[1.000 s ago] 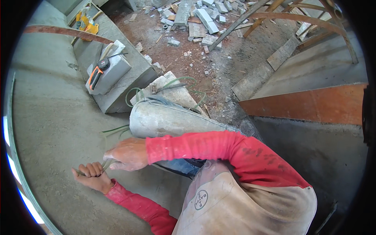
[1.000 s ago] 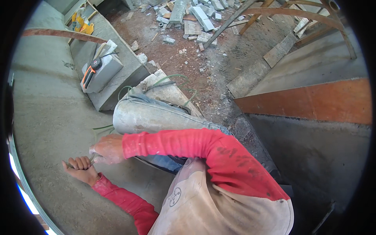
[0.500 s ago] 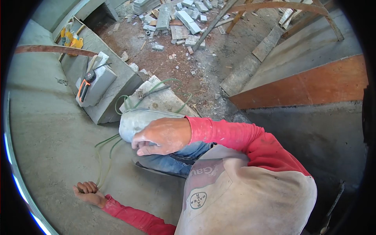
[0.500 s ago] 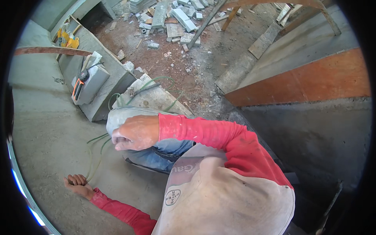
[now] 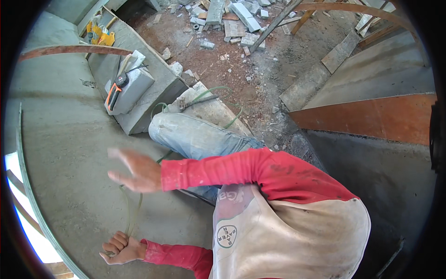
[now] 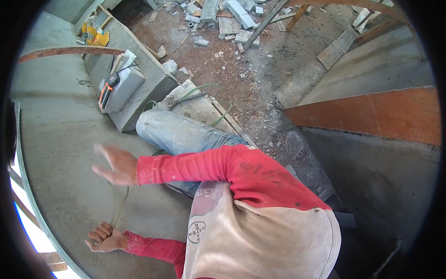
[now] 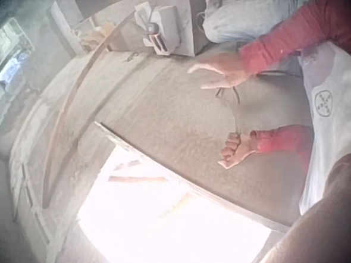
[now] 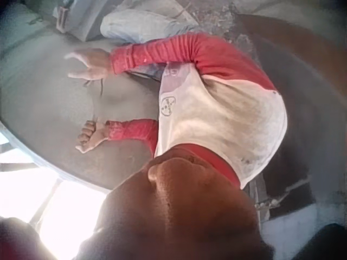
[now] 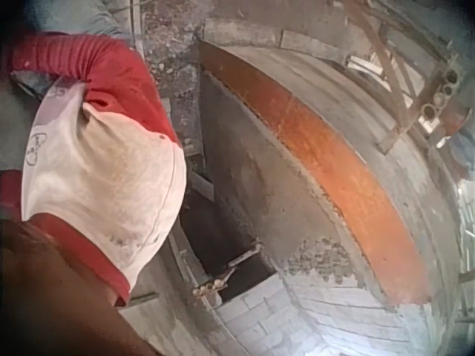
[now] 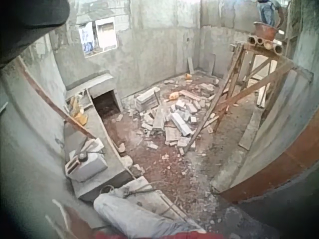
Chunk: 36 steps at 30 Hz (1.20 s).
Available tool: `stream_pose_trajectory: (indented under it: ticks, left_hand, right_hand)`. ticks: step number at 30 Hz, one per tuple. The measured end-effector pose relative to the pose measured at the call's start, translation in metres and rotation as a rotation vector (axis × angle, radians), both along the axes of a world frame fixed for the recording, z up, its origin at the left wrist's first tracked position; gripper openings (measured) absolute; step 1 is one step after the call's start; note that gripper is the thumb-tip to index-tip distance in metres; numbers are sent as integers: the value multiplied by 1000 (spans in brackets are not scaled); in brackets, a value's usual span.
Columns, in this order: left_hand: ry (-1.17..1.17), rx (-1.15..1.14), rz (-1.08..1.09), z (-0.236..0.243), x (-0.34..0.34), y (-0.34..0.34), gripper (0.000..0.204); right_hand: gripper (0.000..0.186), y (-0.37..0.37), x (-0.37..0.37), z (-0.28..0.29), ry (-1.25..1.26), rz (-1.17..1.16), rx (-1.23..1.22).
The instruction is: Installing a flexible seal and metal trim on a curved wall element, using heat to join materials and a saw for trimming.
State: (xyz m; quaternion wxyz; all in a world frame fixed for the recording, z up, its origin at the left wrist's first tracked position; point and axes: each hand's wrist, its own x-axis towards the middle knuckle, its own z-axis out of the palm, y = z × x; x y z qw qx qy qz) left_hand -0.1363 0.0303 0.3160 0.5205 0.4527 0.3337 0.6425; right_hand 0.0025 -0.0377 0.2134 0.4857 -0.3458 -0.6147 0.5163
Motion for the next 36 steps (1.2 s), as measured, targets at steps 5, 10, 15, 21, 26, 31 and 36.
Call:
stream_pose_trajectory:
  ticks: [5, 10, 15, 21, 26, 31, 36]
  left_hand:
    - [195, 63, 67, -3, 52, -16, 48]
    - [170, -6, -90, -19, 33, -6, 51]
    - [168, -10, -97, -14, 40, -2, 51]
    - [377, 95, -144, -13, 75, -4, 48]
    - [215, -7, -117, -9, 82, -3, 47]
    - [236, 56, -87, -9, 86, -3, 49]
    - [284, 21, 6, -9, 69, 3, 48]
  right_hand:
    - [66, 14, -49, -39, -29, -327, 238]
    - [70, 11, 7, -54, -217, -383, 53]
    - [73, 3, 15, -47, 7, -645, 80]
    - [78, -4, 5, -35, -229, -82, 99]
    - [92, -12, 13, -36, -40, -354, 82]
    - [80, -15, 14, -43, -138, -453, 375]
    - [24, -14, 46, -42, -187, -717, 67]
